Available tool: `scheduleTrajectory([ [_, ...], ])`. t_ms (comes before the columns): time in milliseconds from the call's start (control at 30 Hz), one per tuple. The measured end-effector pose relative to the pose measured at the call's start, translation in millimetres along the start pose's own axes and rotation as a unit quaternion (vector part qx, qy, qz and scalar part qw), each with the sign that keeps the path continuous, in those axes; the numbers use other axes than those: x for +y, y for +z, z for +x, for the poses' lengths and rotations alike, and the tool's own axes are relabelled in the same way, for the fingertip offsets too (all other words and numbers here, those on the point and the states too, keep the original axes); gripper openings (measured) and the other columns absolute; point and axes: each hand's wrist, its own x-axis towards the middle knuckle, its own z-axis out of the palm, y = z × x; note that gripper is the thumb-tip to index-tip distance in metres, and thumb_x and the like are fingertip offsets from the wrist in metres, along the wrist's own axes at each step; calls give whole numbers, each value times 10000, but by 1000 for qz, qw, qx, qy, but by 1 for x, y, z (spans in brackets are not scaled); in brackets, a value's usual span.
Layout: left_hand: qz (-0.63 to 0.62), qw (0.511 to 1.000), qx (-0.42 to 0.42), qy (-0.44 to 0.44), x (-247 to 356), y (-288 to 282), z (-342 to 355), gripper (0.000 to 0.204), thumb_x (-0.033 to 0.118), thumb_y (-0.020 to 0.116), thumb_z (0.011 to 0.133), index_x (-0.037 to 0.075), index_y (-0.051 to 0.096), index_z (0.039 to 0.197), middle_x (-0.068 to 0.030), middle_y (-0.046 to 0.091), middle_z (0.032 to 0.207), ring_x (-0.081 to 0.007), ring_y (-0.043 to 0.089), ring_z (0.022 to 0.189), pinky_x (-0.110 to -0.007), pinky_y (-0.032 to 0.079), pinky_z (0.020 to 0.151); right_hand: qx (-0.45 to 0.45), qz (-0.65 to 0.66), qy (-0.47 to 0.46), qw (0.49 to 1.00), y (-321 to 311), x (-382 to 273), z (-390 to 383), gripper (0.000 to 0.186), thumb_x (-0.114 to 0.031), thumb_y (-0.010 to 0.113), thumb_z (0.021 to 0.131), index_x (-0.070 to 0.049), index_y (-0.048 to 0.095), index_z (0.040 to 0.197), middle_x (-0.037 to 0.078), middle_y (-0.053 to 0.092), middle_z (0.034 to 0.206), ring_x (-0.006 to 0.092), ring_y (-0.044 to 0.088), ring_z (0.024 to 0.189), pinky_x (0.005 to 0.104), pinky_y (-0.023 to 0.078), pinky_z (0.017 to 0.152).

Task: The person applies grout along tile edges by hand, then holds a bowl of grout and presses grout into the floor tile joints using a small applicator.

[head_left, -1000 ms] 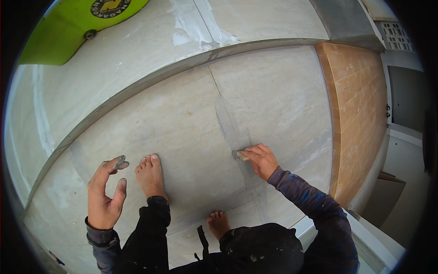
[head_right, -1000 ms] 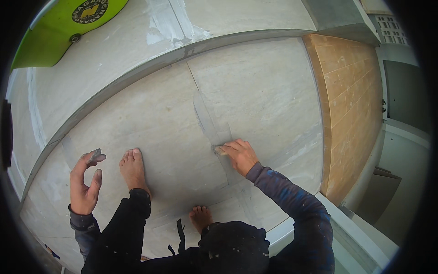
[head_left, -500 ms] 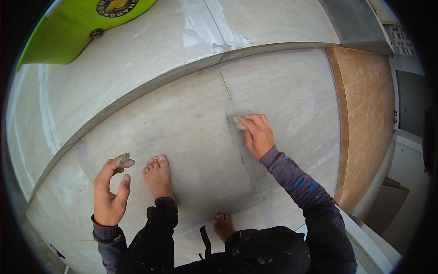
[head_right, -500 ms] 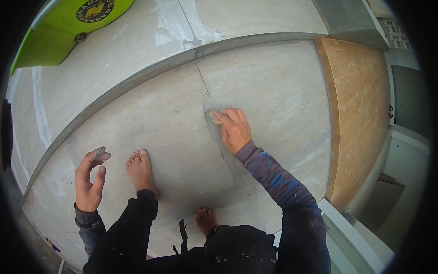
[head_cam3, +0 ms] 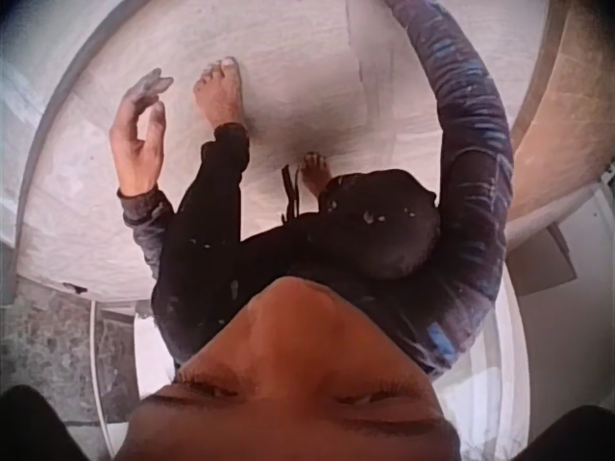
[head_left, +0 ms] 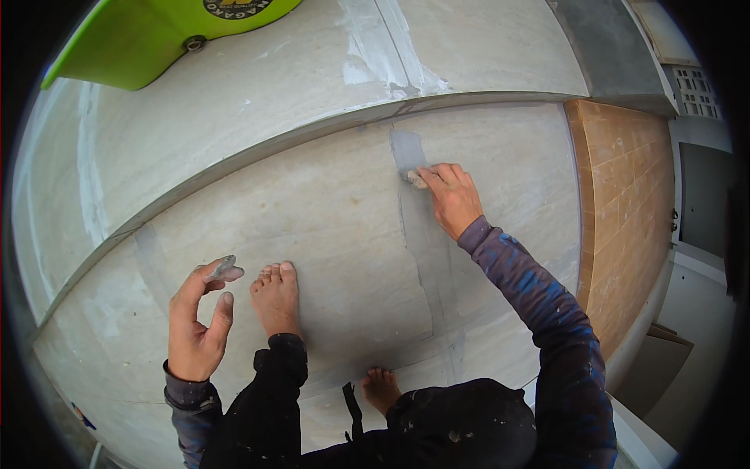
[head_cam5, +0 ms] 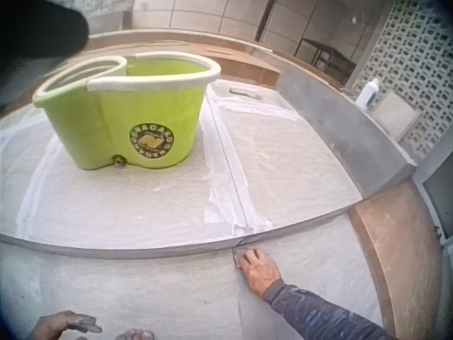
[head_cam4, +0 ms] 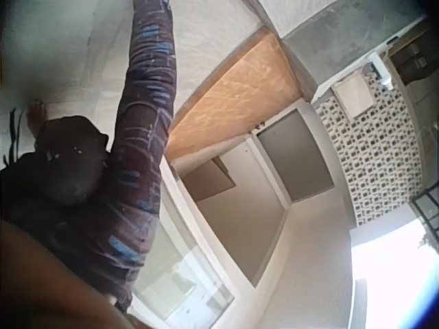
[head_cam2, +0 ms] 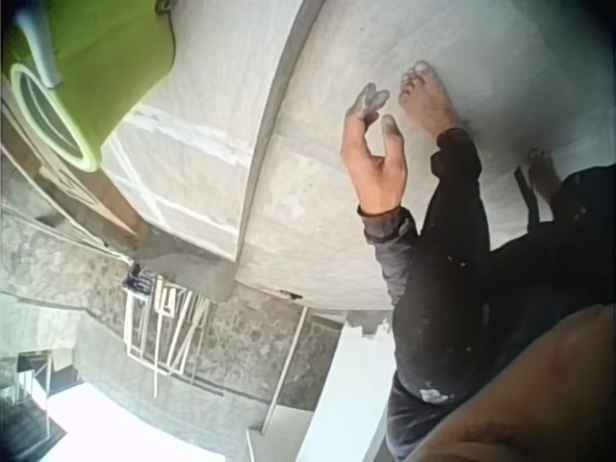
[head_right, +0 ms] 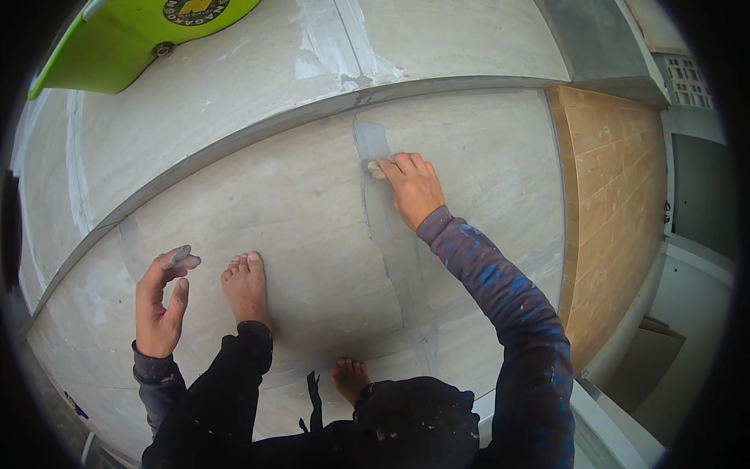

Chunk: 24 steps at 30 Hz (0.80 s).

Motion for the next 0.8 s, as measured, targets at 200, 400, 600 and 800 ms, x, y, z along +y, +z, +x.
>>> scheduleTrajectory([
  [200,-9,1000,-16,-3,2,-3,-1,362,74,594,1006,-31,592,1353,-165,704,1200,-258,676,1147,-381,490,1035,86,-115,-56,988,22,27,100,447,-25,645,838,-74,688,1281,63,612,1115,274,573,1048,413,496,867],
  [400,-8,1000,-11,-22,-7,3,-13,365,67,597,1003,-29,591,1355,-166,703,1208,-256,676,1149,-383,491,1029,-14,-151,-30,988,35,12,33,399,-73,614,877,-73,680,1271,48,594,1102,248,571,1020,385,478,840],
  [600,-15,1000,-11,-21,-7,-1,-11,363,103,611,1014,-31,595,1351,-156,702,1202,-248,671,1154,-379,486,1032,37,-147,-41,988,25,25,78,412,-78,609,889,-37,674,1294,57,588,1098,251,570,1016,382,495,840],
  [800,-15,999,-4,-38,-14,-1,-22,363,134,611,1024,-29,600,1347,-151,701,1205,-242,668,1147,-379,480,1039,-16,-179,-75,981,44,20,57,434,-75,620,881,-103,694,1308,57,592,1093,265,569,1022,388,507,850],
])
